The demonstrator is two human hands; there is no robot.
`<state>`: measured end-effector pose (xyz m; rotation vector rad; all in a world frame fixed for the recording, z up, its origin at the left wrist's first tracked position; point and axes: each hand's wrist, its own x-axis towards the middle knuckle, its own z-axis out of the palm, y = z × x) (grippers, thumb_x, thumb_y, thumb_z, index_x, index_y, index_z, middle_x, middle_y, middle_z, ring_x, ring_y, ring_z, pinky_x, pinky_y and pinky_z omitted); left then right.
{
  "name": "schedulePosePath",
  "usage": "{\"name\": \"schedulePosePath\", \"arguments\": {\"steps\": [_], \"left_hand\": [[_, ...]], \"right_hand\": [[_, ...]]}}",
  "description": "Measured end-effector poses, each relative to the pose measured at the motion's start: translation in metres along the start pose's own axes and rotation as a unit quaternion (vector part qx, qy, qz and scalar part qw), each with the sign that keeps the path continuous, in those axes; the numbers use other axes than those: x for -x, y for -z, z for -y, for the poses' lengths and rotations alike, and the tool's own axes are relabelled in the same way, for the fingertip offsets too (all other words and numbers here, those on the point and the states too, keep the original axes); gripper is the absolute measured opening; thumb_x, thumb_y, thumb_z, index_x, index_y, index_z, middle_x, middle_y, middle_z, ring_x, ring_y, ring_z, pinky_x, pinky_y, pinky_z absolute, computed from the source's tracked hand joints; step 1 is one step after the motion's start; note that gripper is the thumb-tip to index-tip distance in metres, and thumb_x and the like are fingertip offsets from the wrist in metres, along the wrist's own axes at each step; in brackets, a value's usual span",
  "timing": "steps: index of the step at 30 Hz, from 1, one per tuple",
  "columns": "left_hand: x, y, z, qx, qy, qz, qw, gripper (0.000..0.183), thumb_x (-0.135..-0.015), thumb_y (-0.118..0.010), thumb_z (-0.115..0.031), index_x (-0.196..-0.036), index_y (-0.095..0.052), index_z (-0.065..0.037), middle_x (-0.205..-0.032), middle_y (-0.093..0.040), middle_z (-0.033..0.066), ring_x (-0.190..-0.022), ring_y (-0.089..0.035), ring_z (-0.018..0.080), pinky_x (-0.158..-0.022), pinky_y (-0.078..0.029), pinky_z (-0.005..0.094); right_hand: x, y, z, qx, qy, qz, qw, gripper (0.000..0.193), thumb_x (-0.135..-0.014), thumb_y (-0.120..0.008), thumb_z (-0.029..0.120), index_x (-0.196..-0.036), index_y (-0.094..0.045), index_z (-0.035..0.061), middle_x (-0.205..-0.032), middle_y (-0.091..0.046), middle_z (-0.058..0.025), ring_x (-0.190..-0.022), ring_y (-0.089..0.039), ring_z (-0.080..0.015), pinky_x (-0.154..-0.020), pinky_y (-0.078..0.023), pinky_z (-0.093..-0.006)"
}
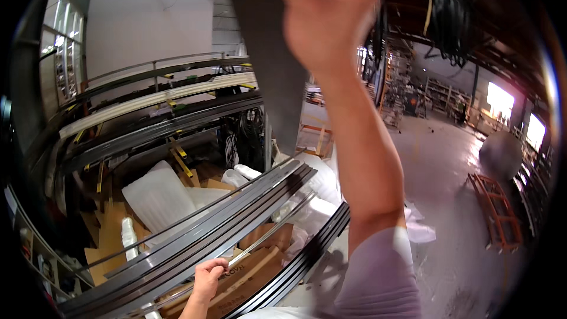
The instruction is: The person picks up metal parts from a bin, places a plastic spacer onto each one, and puts the prepared parts into a plastic bag.
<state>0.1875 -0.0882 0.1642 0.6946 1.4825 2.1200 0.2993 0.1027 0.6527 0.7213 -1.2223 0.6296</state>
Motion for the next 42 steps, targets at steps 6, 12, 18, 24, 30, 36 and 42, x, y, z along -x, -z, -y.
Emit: {"name": "schedulePosePath", "arguments": {"steps": [6,12,18,24,30,36,42], "left_hand": [[-0.012,-0.011,-0.003,-0.026,0.024,0.069,0.997,0.018,-0.088,-0.063,-0.004,-0.103,-0.07,0.002,-0.093,-0.068,0.0026,-0.084,-0.06,0.0103,-0.077,-0.05,0.0254],[-0.033,-0.042,-0.025,-0.04,-0.007,0.122,0.992,0.02,-0.091,-0.061,-0.007,-0.107,-0.07,0.001,-0.096,-0.069,0.0021,-0.084,-0.06,0.0099,-0.079,-0.05,0.0267],[-0.064,-0.053,-0.042,0.116,-0.024,0.128,0.985,0.019,-0.095,-0.059,-0.011,-0.106,-0.067,0.002,-0.092,-0.062,0.0008,-0.081,-0.055,0.0084,-0.076,-0.048,0.0246],[-0.087,-0.045,-0.055,0.316,-0.021,0.05,0.947,0.034,-0.093,-0.07,-0.022,-0.117,-0.057,-0.002,-0.108,-0.057,0.0018,-0.104,-0.054,0.0115,-0.091,-0.049,0.0306],[-0.051,-0.029,-0.023,0.411,-0.002,-0.094,0.907,0.025,-0.093,-0.071,-0.022,-0.111,-0.064,-0.007,-0.108,-0.067,0.0032,-0.098,-0.064,0.0146,-0.096,-0.051,0.0334],[0.024,-0.028,-0.031,0.398,0.041,-0.251,0.881,0.044,-0.089,-0.074,-0.028,-0.125,-0.057,-0.009,-0.117,-0.064,0.0032,-0.108,-0.061,0.019,-0.1,-0.049,0.0389],[0.083,0.02,0.0,0.331,0.07,-0.431,0.837,0.042,-0.09,-0.072,-0.036,-0.119,-0.058,-0.01,-0.118,-0.062,0.0048,-0.106,-0.058,0.0201,-0.094,-0.048,0.0376]], "right_hand": [[0.01,0.029,-0.01,0.085,0.011,-0.228,0.97,0.046,-0.086,-0.078,0.036,-0.107,-0.067,-0.0039,-0.095,-0.072,-0.0105,-0.074,-0.068,-0.0214,-0.068,-0.056,-0.0307],[0.096,0.087,-0.02,-0.006,-0.137,-0.329,0.934,0.043,-0.099,-0.062,0.032,-0.126,-0.061,-0.0007,-0.122,-0.065,-0.013,-0.103,-0.065,-0.023,-0.084,-0.056,-0.0362],[0.17,0.108,-0.006,0.082,-0.194,-0.425,0.88,0.054,-0.102,-0.055,0.036,-0.128,-0.054,-0.011,-0.131,-0.058,-0.0214,-0.117,-0.057,-0.0324,-0.102,-0.046,-0.041],[0.243,0.233,-0.037,0.058,-0.34,-0.406,0.846,0.063,-0.101,-0.051,0.047,-0.133,-0.053,-0.0071,-0.135,-0.058,-0.0185,-0.118,-0.058,-0.0331,-0.101,-0.05,-0.0398],[0.311,0.245,-0.056,0.094,-0.515,-0.437,0.731,0.061,-0.1,-0.051,0.046,-0.13,-0.054,-0.0067,-0.129,-0.061,-0.0172,-0.112,-0.062,-0.0307,-0.095,-0.054,-0.04],[0.396,0.226,-0.041,0.061,-0.659,-0.367,0.653,0.062,-0.102,-0.049,0.05,-0.133,-0.053,-0.0042,-0.129,-0.061,-0.0154,-0.111,-0.063,-0.0287,-0.094,-0.055,-0.0421],[0.512,0.186,-0.023,-0.041,-0.778,-0.325,0.536,0.057,-0.098,-0.056,0.043,-0.139,-0.049,0.0033,-0.136,-0.056,-0.0127,-0.123,-0.054,-0.0304,-0.104,-0.045,-0.0494]]}}
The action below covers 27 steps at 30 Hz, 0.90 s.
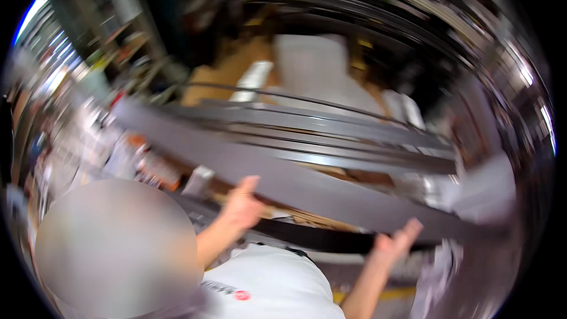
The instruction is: The person picks up metal parts from a bin, places a plastic spacer onto each one, and puts the prepared parts into a plastic bag.
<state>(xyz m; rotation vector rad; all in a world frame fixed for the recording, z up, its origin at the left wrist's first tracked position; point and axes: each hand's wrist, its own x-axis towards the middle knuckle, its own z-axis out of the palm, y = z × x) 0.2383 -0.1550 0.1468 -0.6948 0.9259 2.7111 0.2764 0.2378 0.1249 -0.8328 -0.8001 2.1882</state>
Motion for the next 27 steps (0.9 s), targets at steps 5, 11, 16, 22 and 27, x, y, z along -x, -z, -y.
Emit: {"name": "schedulePosePath", "arguments": {"steps": [5,11,16,22,27], "left_hand": [[-0.021,0.107,-0.038,0.103,-0.054,-0.032,0.993,0.041,-0.098,-0.06,-0.033,-0.129,-0.056,-0.006,-0.132,-0.059,0.0072,-0.123,-0.054,0.0263,-0.112,-0.04,0.0433],[-0.066,0.209,-0.048,0.087,-0.04,-0.147,0.984,0.052,-0.096,-0.063,-0.037,-0.134,-0.053,-0.004,-0.136,-0.058,0.007,-0.122,-0.054,0.0257,-0.107,-0.044,0.0426],[-0.078,0.243,-0.052,0.08,-0.052,-0.18,0.979,0.053,-0.097,-0.06,-0.041,-0.134,-0.054,-0.004,-0.135,-0.059,0.0079,-0.121,-0.055,0.0247,-0.106,-0.044,0.0404],[-0.113,0.292,-0.073,0.064,-0.028,-0.186,0.98,0.052,-0.092,-0.066,-0.047,-0.121,-0.062,-0.004,-0.119,-0.066,0.0053,-0.105,-0.061,0.022,-0.091,-0.051,0.035],[-0.143,0.277,-0.067,0.095,-0.015,-0.265,0.959,0.057,-0.09,-0.064,-0.046,-0.128,-0.057,-0.004,-0.137,-0.054,0.0098,-0.122,-0.049,0.0285,-0.105,-0.039,0.047]], "right_hand": [[0.022,-0.011,-0.139,-0.072,-0.172,0.014,0.982,0.05,-0.095,-0.066,0.028,-0.137,-0.048,0.0066,-0.138,-0.054,-0.0121,-0.127,-0.05,-0.0319,-0.109,-0.039,-0.0562],[0.057,-0.021,-0.171,-0.078,-0.272,-0.039,0.958,0.048,-0.097,-0.064,0.023,-0.136,-0.047,0.0005,-0.138,-0.054,-0.0148,-0.128,-0.051,-0.0307,-0.111,-0.038,-0.0509],[0.054,0.006,-0.23,-0.125,-0.317,-0.039,0.939,0.052,-0.096,-0.065,0.019,-0.136,-0.043,-0.0055,-0.138,-0.052,-0.0205,-0.123,-0.054,-0.0357,-0.103,-0.045,-0.0534],[0.07,-0.018,-0.232,-0.108,-0.329,-0.071,0.935,0.063,-0.095,-0.066,0.021,-0.142,-0.036,-0.0069,-0.147,-0.044,-0.0219,-0.132,-0.047,-0.0351,-0.11,-0.04,-0.0493],[0.045,-0.003,-0.261,-0.114,-0.329,-0.065,0.935,0.074,-0.094,-0.068,0.024,-0.149,-0.028,-0.0061,-0.159,-0.027,-0.0206,-0.142,-0.035,-0.0343,-0.115,-0.032,-0.0498]]}}
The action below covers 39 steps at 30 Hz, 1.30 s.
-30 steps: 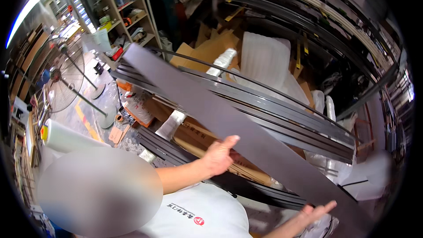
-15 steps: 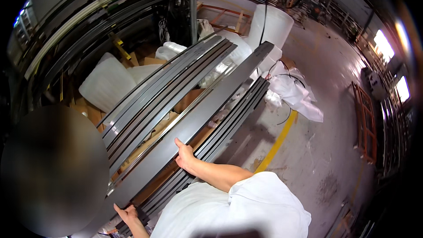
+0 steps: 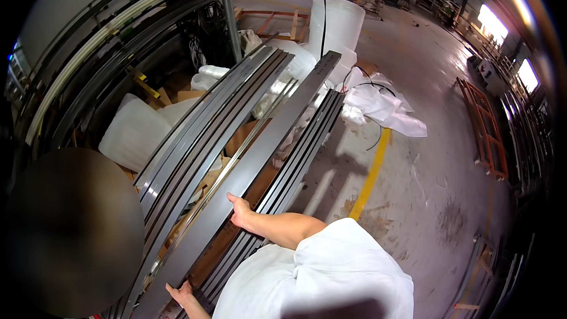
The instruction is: The person picks up metal parts from a bin, places a plastic spacer onto each one, and puts the prepared parts into a plastic bag.
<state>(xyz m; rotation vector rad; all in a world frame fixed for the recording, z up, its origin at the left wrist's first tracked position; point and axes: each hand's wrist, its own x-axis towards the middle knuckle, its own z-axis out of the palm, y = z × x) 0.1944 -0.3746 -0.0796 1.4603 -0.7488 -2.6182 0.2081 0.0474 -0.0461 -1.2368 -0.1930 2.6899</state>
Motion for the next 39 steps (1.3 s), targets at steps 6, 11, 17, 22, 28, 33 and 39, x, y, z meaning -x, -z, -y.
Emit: {"name": "schedulePosePath", "arguments": {"steps": [6,11,17,22,28,33,39], "left_hand": [[-0.058,0.003,-0.009,-0.047,0.057,-0.077,0.994,0.063,-0.09,-0.054,-0.031,-0.144,-0.042,-0.001,-0.156,-0.034,0.0144,-0.144,-0.027,0.0367,-0.117,-0.017,0.0573],[-0.051,0.003,0.001,-0.04,0.046,-0.152,0.987,0.069,-0.093,-0.048,-0.027,-0.151,-0.028,0.003,-0.162,-0.016,0.0204,-0.15,-0.012,0.0378,-0.121,-0.008,0.0558],[-0.085,0.011,0.002,-0.108,0.027,-0.159,0.981,0.058,-0.094,-0.04,-0.031,-0.142,-0.041,0.001,-0.15,-0.035,0.0203,-0.139,-0.029,0.038,-0.114,-0.021,0.0561],[-0.035,-0.006,0.015,-0.224,0.033,-0.166,0.96,0.043,-0.095,-0.04,-0.033,-0.119,-0.055,0.0,-0.122,-0.054,0.0195,-0.116,-0.048,0.0314,-0.103,-0.037,0.0491],[0.197,-0.037,0.044,-0.707,-0.361,0.173,0.583,0.028,-0.085,-0.065,-0.004,-0.11,-0.057,0.006,-0.098,-0.064,0.0139,-0.083,-0.06,0.0232,-0.073,-0.049,0.031],[0.263,-0.088,0.137,-0.209,0.115,0.145,0.96,0.02,-0.091,-0.05,-0.009,-0.073,-0.042,-0.011,-0.067,-0.032,0.0005,-0.06,-0.032,0.0139,-0.056,-0.031,0.0272],[0.226,0.012,0.266,-0.281,0.34,0.2,0.875,0.04,-0.099,-0.036,-0.039,-0.073,-0.043,-0.009,-0.063,-0.046,0.0026,-0.057,-0.043,0.0233,-0.058,-0.04,0.0344]], "right_hand": [[-0.049,0.026,-0.007,0.016,0.036,0.015,0.999,0.08,-0.092,-0.068,0.026,-0.151,-0.025,-0.0058,-0.162,-0.018,-0.0207,-0.147,-0.024,-0.0346,-0.117,-0.026,-0.0517],[-0.026,0.02,-0.013,0.013,0.018,-0.016,1.0,0.081,-0.093,-0.066,0.029,-0.152,-0.023,-0.0056,-0.163,-0.015,-0.0218,-0.15,-0.015,-0.0352,-0.119,-0.02,-0.0521],[-0.011,-0.002,-0.008,0.174,0.052,-0.11,0.977,0.076,-0.095,-0.063,0.032,-0.15,-0.028,-0.0062,-0.161,-0.019,-0.0248,-0.15,-0.016,-0.0381,-0.117,-0.023,-0.0543],[0.023,-0.023,0.015,0.29,0.034,-0.139,0.946,0.069,-0.094,-0.063,0.027,-0.145,-0.035,-0.0091,-0.157,-0.027,-0.0257,-0.145,-0.029,-0.0402,-0.111,-0.034,-0.056],[0.104,0.002,0.088,0.398,0.053,0.009,0.916,0.028,-0.094,-0.063,0.02,-0.108,-0.06,-0.004,-0.09,-0.064,-0.0111,-0.072,-0.067,-0.0212,-0.061,-0.055,-0.0327],[0.121,0.073,0.187,0.36,0.117,-0.058,0.924,0.027,-0.096,-0.059,0.023,-0.1,-0.062,-0.0034,-0.085,-0.065,-0.0112,-0.068,-0.064,-0.0186,-0.053,-0.051,-0.0308],[0.093,0.143,0.302,0.304,0.135,-0.113,0.936,0.025,-0.099,-0.06,0.027,-0.093,-0.059,0.0032,-0.079,-0.063,-0.0092,-0.061,-0.061,-0.0171,-0.052,-0.05,-0.0306]]}}
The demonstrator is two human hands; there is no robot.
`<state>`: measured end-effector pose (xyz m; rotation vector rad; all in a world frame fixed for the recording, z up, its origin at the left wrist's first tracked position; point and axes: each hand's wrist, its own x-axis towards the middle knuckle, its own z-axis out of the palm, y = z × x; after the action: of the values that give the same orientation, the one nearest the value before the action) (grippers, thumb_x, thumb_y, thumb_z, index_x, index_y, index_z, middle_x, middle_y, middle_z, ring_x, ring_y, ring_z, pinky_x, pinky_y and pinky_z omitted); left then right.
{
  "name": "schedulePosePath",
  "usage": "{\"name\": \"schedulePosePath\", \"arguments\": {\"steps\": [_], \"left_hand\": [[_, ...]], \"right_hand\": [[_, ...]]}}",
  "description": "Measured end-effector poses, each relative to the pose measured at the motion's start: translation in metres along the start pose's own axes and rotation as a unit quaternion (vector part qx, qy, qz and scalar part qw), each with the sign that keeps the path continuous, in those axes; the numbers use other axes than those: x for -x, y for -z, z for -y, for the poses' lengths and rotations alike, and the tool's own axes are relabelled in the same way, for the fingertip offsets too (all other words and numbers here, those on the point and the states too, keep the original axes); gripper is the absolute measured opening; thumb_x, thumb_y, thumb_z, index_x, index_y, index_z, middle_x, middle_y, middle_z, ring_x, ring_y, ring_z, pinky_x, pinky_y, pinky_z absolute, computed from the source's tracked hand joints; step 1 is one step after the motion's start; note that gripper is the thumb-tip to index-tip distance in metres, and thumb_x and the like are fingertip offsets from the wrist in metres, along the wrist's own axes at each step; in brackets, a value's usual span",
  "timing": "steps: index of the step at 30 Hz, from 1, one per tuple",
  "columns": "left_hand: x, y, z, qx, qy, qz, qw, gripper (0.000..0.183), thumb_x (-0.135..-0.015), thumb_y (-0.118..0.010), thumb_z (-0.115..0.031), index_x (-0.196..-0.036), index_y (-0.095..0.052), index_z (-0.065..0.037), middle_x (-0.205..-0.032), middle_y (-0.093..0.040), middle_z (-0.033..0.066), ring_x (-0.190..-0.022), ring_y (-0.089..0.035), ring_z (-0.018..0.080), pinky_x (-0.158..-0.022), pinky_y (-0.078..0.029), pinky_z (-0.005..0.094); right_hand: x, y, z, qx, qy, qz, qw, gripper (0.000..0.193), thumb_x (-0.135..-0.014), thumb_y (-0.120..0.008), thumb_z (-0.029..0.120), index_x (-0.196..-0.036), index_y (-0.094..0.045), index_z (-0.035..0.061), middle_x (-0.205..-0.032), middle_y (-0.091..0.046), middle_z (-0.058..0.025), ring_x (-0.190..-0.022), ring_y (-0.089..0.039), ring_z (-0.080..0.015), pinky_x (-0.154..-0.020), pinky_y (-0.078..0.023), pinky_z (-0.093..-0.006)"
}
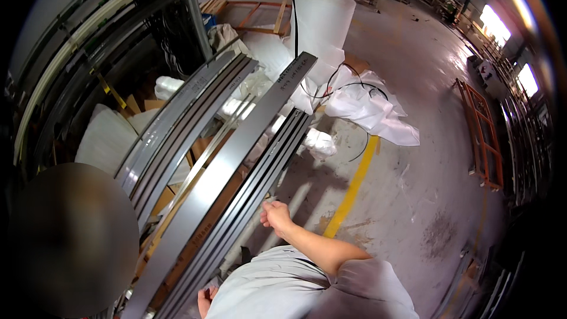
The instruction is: The person picks up metal parts from a bin, places a plastic spacer onto each one, and puts the prepared parts into a plastic bag.
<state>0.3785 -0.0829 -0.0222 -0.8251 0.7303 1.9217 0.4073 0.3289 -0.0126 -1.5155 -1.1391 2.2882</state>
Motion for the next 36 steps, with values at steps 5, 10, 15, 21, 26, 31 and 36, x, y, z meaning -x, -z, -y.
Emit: {"name": "schedulePosePath", "arguments": {"steps": [5,10,15,21,26,31,36], "left_hand": [[-0.065,0.004,0.032,0.102,-0.052,-0.069,0.991,0.043,-0.099,-0.043,-0.041,-0.089,-0.055,0.0,-0.077,-0.058,0.0091,-0.072,-0.057,0.0225,-0.064,-0.047,0.0343],[-0.08,-0.049,0.03,0.134,-0.188,-0.136,0.963,0.032,-0.096,-0.056,-0.033,-0.102,-0.061,-0.002,-0.095,-0.068,0.0132,-0.083,-0.064,0.029,-0.078,-0.055,0.0392],[-0.101,-0.027,0.03,0.19,-0.216,-0.166,0.943,0.025,-0.092,-0.053,-0.016,-0.108,-0.062,0.001,-0.112,-0.068,0.0161,-0.1,-0.066,0.0319,-0.087,-0.055,0.0428],[-0.107,-0.013,0.034,0.188,-0.201,-0.182,0.944,0.02,-0.087,-0.053,-0.006,-0.104,-0.062,0.002,-0.107,-0.069,0.0146,-0.098,-0.066,0.0305,-0.085,-0.055,0.0423],[-0.111,-0.003,0.038,0.173,-0.205,-0.183,0.946,0.013,-0.087,-0.054,-0.007,-0.094,-0.063,-0.002,-0.095,-0.071,0.0103,-0.086,-0.067,0.0245,-0.075,-0.055,0.0363],[-0.085,-0.054,0.054,0.049,-0.14,-0.205,0.967,0.023,-0.092,-0.052,-0.028,-0.084,-0.057,-0.007,-0.075,-0.059,0.0015,-0.065,-0.055,0.0168,-0.059,-0.046,0.0302],[-0.114,-0.223,0.108,-0.196,-0.366,-0.327,0.849,0.021,-0.093,-0.054,-0.025,-0.084,-0.058,-0.006,-0.067,-0.044,-0.0011,-0.06,-0.042,0.0113,-0.057,-0.038,0.0275]], "right_hand": [[-0.05,0.057,0.046,0.006,-0.011,-0.028,1.0,0.037,-0.098,-0.06,0.035,-0.11,-0.054,0.0008,-0.094,-0.063,-0.0115,-0.076,-0.063,-0.0189,-0.063,-0.053,-0.0312],[-0.103,0.068,0.079,-0.013,0.002,-0.02,1.0,0.052,-0.096,-0.063,0.045,-0.118,-0.049,0.0001,-0.105,-0.061,-0.0129,-0.082,-0.064,-0.0242,-0.073,-0.055,-0.038],[-0.132,0.05,0.1,-0.129,-0.004,0.002,0.992,0.036,-0.098,-0.064,0.026,-0.114,-0.045,-0.0003,-0.106,-0.061,-0.0157,-0.08,-0.064,-0.029,-0.074,-0.056,-0.0499],[-0.156,0.061,0.093,-0.08,-0.014,-0.038,0.996,0.03,-0.096,-0.065,0.024,-0.104,-0.047,0.002,-0.094,-0.058,-0.012,-0.079,-0.058,-0.0231,-0.069,-0.048,-0.046],[-0.14,0.068,0.123,0.034,-0.065,0.025,0.997,0.045,-0.1,-0.06,0.033,-0.116,-0.046,-0.0059,-0.098,-0.064,-0.018,-0.083,-0.067,-0.0285,-0.074,-0.056,-0.0438],[-0.114,0.105,0.191,0.331,-0.054,0.222,0.916,0.039,-0.1,-0.06,0.036,-0.099,-0.065,-0.0025,-0.076,-0.067,-0.0077,-0.066,-0.065,-0.0181,-0.066,-0.055,-0.0309],[-0.183,0.118,0.303,0.514,0.408,0.076,0.751,0.025,-0.095,-0.063,0.02,-0.108,-0.065,-0.0012,-0.098,-0.067,-0.0188,-0.085,-0.066,-0.026,-0.074,-0.053,-0.0369]]}}
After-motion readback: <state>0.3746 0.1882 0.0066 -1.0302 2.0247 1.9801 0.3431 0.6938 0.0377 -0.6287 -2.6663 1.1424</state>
